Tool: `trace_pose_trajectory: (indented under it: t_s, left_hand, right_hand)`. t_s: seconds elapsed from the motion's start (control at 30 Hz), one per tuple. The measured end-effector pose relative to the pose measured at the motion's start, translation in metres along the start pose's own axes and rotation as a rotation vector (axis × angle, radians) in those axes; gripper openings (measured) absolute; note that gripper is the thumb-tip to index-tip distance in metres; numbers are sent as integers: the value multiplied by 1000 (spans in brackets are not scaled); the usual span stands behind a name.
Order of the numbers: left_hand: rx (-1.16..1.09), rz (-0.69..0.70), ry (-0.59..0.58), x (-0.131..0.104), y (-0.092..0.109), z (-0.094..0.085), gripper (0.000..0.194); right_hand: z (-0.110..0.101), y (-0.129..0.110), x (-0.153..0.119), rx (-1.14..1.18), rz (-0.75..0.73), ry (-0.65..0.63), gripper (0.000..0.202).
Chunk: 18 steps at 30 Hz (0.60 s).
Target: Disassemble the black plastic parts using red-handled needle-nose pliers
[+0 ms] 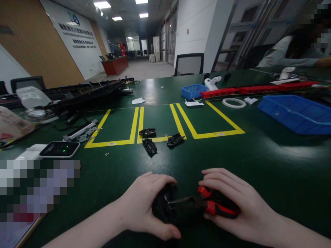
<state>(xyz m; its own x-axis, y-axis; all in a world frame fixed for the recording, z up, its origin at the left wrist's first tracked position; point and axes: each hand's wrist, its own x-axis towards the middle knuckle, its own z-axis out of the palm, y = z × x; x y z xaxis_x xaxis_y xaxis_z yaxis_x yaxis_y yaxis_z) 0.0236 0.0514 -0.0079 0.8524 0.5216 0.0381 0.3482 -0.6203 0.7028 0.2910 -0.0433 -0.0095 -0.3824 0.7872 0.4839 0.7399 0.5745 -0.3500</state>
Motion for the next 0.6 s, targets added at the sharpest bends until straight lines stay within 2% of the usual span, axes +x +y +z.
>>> trace_pose_trajectory:
  t_s: [0.23, 0.6]
  left_hand:
    - [-12, 3, -3, 0, -1, 1, 89]
    - [-40, 4, -10, 0, -1, 0, 90]
  right_hand:
    - [3, 1, -3, -44, -1, -3, 41]
    - [1, 2, -6, -193, -113, -32, 42]
